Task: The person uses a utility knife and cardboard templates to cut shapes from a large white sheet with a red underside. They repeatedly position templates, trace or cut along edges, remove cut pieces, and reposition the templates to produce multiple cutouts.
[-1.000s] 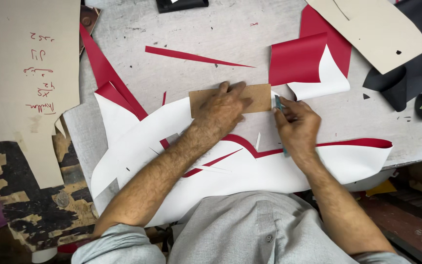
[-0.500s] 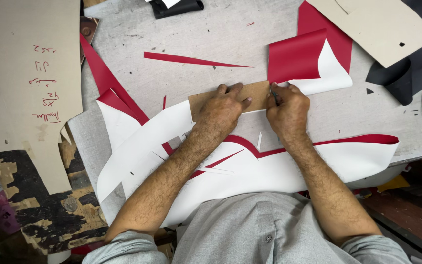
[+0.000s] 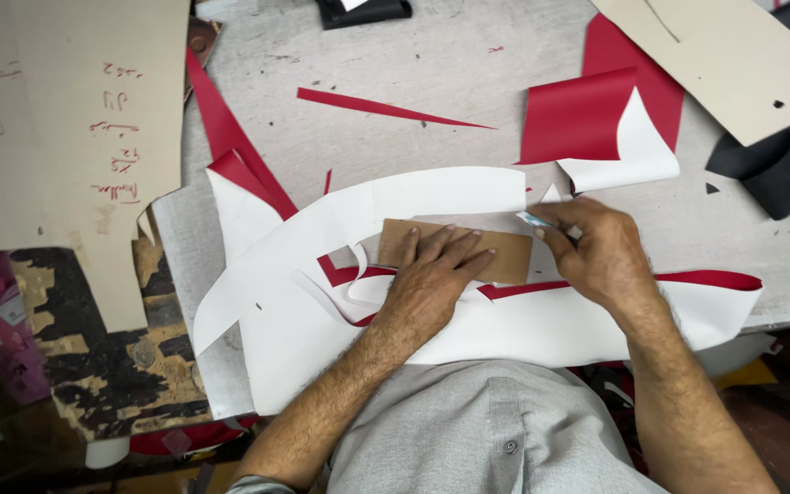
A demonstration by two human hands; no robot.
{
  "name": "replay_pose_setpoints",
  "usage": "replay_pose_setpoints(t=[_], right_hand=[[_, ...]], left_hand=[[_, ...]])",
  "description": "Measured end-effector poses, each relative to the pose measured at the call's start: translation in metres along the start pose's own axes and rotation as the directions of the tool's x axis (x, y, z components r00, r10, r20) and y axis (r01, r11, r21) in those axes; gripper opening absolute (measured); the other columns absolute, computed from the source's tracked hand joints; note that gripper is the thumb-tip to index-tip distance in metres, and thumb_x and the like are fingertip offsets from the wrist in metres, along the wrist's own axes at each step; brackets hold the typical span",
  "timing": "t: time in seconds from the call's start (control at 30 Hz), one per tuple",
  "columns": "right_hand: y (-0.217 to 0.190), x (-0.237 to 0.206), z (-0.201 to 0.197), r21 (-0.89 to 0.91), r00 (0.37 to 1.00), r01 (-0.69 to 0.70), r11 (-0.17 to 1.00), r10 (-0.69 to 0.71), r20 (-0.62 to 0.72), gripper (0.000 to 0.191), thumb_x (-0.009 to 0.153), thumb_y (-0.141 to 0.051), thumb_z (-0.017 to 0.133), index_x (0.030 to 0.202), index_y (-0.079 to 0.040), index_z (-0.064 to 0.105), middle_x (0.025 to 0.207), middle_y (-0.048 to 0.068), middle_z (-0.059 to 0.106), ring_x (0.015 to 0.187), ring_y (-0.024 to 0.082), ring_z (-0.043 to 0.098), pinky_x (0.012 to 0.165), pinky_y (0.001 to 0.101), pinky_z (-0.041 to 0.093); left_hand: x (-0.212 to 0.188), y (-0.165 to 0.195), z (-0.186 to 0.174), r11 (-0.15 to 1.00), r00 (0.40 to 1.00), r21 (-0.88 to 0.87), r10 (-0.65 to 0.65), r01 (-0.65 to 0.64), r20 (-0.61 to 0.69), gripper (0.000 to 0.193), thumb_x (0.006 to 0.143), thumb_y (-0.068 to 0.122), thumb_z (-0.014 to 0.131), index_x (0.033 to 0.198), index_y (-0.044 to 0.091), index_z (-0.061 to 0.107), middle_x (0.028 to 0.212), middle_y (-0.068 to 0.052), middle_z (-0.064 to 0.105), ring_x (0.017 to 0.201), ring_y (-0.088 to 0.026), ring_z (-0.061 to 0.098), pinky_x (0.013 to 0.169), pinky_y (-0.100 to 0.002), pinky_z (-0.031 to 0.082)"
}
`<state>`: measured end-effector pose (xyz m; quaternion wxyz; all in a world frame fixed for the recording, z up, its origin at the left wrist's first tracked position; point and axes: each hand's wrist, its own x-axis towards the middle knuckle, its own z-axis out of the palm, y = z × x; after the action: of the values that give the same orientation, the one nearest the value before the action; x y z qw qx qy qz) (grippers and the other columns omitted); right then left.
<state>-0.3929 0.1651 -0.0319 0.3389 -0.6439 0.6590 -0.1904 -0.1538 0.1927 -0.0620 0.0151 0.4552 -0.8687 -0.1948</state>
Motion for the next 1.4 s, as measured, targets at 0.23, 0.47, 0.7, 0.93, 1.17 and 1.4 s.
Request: replay_pose_setpoints(t=[0.23, 0.47, 0.7, 0.93, 1.17, 1.4], right_hand=[[-0.057, 0.071, 0.057, -0.301, 0.874, 0.471, 0.829, -0.486, 0.028, 0.035, 0.081, -0.027, 0.086, 0.106, -0.006, 0.075, 0.096, 0.011, 0.076, 0.091, 0.025, 0.071, 0.073, 0.0396, 0.061], [-0.083, 0.140, 0.000, -0.158, 0.893, 0.387, 0.908, -0.412, -0.180, 0.024, 0.103, -0.025, 0.083, 0.109, -0.004, 0.072, 0.096, 0.012, 0.071, 0.087, 0.022, 0.070, 0.070, 0.0379, 0.059], [-0.139, 0.125, 0.066, -0.267, 0.675, 0.734, 0.625, -0.716, 0.179, 0.041, 0.085, -0.035, 0.089, 0.115, -0.010, 0.077, 0.117, 0.012, 0.075, 0.106, 0.026, 0.071, 0.091, 0.0428, 0.061], [-0.167, 0.089, 0.157, -0.235, 0.768, 0.621, 0.748, -0.522, 0.370, 0.033, 0.088, -0.031, 0.088, 0.109, -0.008, 0.076, 0.100, 0.011, 0.076, 0.102, 0.024, 0.069, 0.084, 0.0411, 0.061], [-0.095, 0.063, 0.062, 0.006, 0.896, 0.367, 0.930, -0.355, 0.266, 0.027, 0.083, -0.009, 0.086, 0.104, -0.008, 0.069, 0.105, 0.012, 0.073, 0.105, 0.024, 0.067, 0.089, 0.0420, 0.057], [0.015, 0.011, 0.008, -0.058, 0.996, -0.050, 0.997, 0.045, -0.078, 0.022, 0.093, -0.013, 0.083, 0.109, -0.007, 0.070, 0.102, 0.015, 0.074, 0.087, 0.021, 0.072, 0.072, 0.0375, 0.062]], left_hand=[[-0.021, -0.004, -0.008, 0.962, 0.975, -0.174, -0.220, 0.212, -0.028, 0.061, 0.095, 0.023, 0.065, 0.151, 0.016, 0.043, 0.160, -0.010, 0.032, 0.150, -0.037, 0.020, 0.118, -0.074, 0.009], [-0.024, -0.008, -0.029, 0.959, 0.958, -0.141, -0.261, 0.244, -0.121, 0.061, 0.092, 0.009, 0.068, 0.149, 0.020, 0.052, 0.148, -0.004, 0.047, 0.143, -0.025, 0.037, 0.124, -0.073, 0.009], [-0.069, 0.021, -0.038, 0.999, 0.937, -0.034, 0.009, -0.022, -0.350, 0.025, 0.102, 0.022, 0.063, 0.122, 0.036, 0.069, 0.133, 0.010, 0.063, 0.132, -0.015, 0.054, 0.127, -0.057, 0.032], [-0.161, 0.008, -0.035, 0.964, 0.889, -0.264, -0.151, 0.036, -0.433, 0.021, 0.105, 0.024, 0.065, 0.120, 0.033, 0.076, 0.108, 0.010, 0.071, 0.102, -0.009, 0.060, 0.092, -0.034, 0.041], [-0.191, -0.016, -0.021, 0.859, 0.775, -0.480, -0.424, 0.179, -0.469, 0.013, 0.097, 0.025, 0.074, 0.109, 0.025, 0.079, 0.102, 0.006, 0.078, 0.091, -0.008, 0.061, 0.083, -0.030, 0.042], [-0.114, -0.020, -0.014, 0.788, 0.841, -0.568, -0.459, 0.235, -0.288, 0.013, 0.094, 0.018, 0.074, 0.104, 0.018, 0.081, 0.094, 0.001, 0.080, 0.076, -0.013, 0.064, 0.076, -0.035, 0.044]])
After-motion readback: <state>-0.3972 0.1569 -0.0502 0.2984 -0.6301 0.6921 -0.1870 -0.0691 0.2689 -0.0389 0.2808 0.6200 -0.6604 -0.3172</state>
